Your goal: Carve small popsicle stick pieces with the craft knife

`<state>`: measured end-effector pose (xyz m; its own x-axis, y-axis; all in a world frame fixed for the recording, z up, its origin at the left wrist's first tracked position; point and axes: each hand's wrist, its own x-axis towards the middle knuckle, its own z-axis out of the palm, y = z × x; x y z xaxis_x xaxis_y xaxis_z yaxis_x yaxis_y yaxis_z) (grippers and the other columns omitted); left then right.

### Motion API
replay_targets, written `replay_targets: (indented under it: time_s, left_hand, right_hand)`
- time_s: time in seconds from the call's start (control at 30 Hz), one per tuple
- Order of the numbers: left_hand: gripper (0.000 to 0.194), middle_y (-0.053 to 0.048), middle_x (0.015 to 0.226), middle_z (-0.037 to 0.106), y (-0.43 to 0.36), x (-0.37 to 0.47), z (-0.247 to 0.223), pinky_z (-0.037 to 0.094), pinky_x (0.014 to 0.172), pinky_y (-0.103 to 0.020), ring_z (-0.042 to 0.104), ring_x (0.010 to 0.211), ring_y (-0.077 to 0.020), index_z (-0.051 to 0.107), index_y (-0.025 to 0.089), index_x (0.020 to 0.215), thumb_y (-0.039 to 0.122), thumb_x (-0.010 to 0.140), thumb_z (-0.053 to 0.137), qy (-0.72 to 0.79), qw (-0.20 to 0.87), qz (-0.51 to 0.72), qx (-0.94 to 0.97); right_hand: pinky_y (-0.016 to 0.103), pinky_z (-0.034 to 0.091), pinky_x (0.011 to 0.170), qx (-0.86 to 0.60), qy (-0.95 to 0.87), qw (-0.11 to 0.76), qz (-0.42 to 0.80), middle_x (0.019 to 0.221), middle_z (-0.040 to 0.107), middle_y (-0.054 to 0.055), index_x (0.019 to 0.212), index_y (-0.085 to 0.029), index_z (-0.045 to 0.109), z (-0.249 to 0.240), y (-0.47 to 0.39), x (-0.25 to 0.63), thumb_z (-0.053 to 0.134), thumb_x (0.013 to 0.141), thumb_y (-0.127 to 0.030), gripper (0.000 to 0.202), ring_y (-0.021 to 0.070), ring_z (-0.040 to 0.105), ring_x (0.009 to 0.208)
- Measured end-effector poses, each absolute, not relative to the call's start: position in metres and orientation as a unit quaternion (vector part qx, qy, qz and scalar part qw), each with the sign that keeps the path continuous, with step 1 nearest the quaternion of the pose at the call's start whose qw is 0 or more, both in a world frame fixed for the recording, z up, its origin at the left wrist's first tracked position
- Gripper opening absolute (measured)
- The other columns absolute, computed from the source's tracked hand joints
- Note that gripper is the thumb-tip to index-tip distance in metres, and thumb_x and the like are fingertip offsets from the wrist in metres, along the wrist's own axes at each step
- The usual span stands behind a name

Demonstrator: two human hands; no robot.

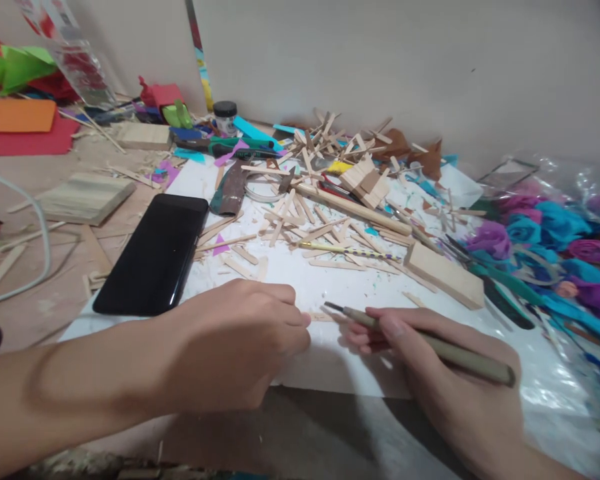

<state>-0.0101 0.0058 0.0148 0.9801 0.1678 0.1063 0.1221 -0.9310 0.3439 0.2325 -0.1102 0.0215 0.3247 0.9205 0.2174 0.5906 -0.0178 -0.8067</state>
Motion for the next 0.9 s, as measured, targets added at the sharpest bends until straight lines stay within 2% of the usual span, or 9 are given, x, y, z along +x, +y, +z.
replay_targets:
  time_s: [0.17,0.3,0.43,0.57,0.73,0.9]
  left_hand:
    - [0.015,0.002,0.097,0.078,0.007,-0.008,0.019,0.052,0.077,-0.034,0.068,0.090,-0.0198,0.068,0.021,0.085,0.007,0.087,0.074,0.066,0.158,0.048,0.984]
    - [0.012,0.000,0.106,0.080,0.006,-0.005,0.022,0.054,0.082,-0.034,0.071,0.093,-0.0189,0.074,0.020,0.089,0.008,0.092,0.075,0.056,0.126,-0.001,0.991]
    - [0.013,0.000,0.108,0.080,0.004,-0.006,0.018,0.054,0.083,-0.034,0.070,0.093,-0.0184,0.073,0.021,0.088,0.010,0.094,0.077,0.055,0.132,0.013,0.990]
    - [0.014,0.000,0.110,0.079,0.003,-0.010,0.013,0.055,0.089,-0.034,0.070,0.099,-0.0190,0.071,0.021,0.090,0.010,0.097,0.073,0.061,0.147,0.047,0.986]
    - [0.015,0.002,0.110,0.079,0.004,-0.011,0.016,0.055,0.084,-0.033,0.070,0.096,-0.0177,0.071,0.021,0.088,0.009,0.093,0.077,0.074,0.164,0.047,0.983]
    - [0.018,0.003,0.103,0.078,0.005,-0.008,0.019,0.054,0.082,-0.032,0.069,0.092,-0.0169,0.070,0.022,0.084,0.015,0.092,0.084,0.045,0.113,0.034,0.992]
  right_hand:
    - [0.015,0.064,0.055,-0.674,-0.588,0.399,0.200,0.065,0.084,-0.005,0.077,-0.036,0.089,0.024,-0.111,0.232,0.077,0.098,-0.036,0.024,0.0144,0.081,0.055]
    - [0.016,0.065,0.058,-0.680,-0.585,0.379,0.228,0.070,0.086,-0.004,0.083,-0.035,0.090,0.022,-0.114,0.235,0.077,0.102,-0.042,0.025,0.0153,0.083,0.060]
    - [0.020,0.067,0.057,-0.686,-0.591,0.363,0.222,0.073,0.087,-0.003,0.084,-0.037,0.091,0.020,-0.114,0.235,0.078,0.102,-0.046,0.024,0.0181,0.084,0.061]
    - [0.028,0.073,0.063,-0.717,-0.529,0.410,0.193,0.084,0.090,0.001,0.090,-0.036,0.093,0.017,-0.115,0.232,0.084,0.096,-0.049,0.017,0.0240,0.087,0.069]
    - [0.024,0.067,0.061,-0.710,-0.540,0.403,0.207,0.070,0.085,-0.001,0.078,-0.035,0.089,0.022,-0.117,0.232,0.079,0.098,-0.048,0.026,0.0185,0.081,0.059]
    - [0.024,0.061,0.062,-0.729,-0.495,0.409,0.236,0.066,0.082,-0.002,0.074,-0.032,0.086,0.026,-0.117,0.223,0.078,0.098,-0.052,0.033,0.0166,0.076,0.060]
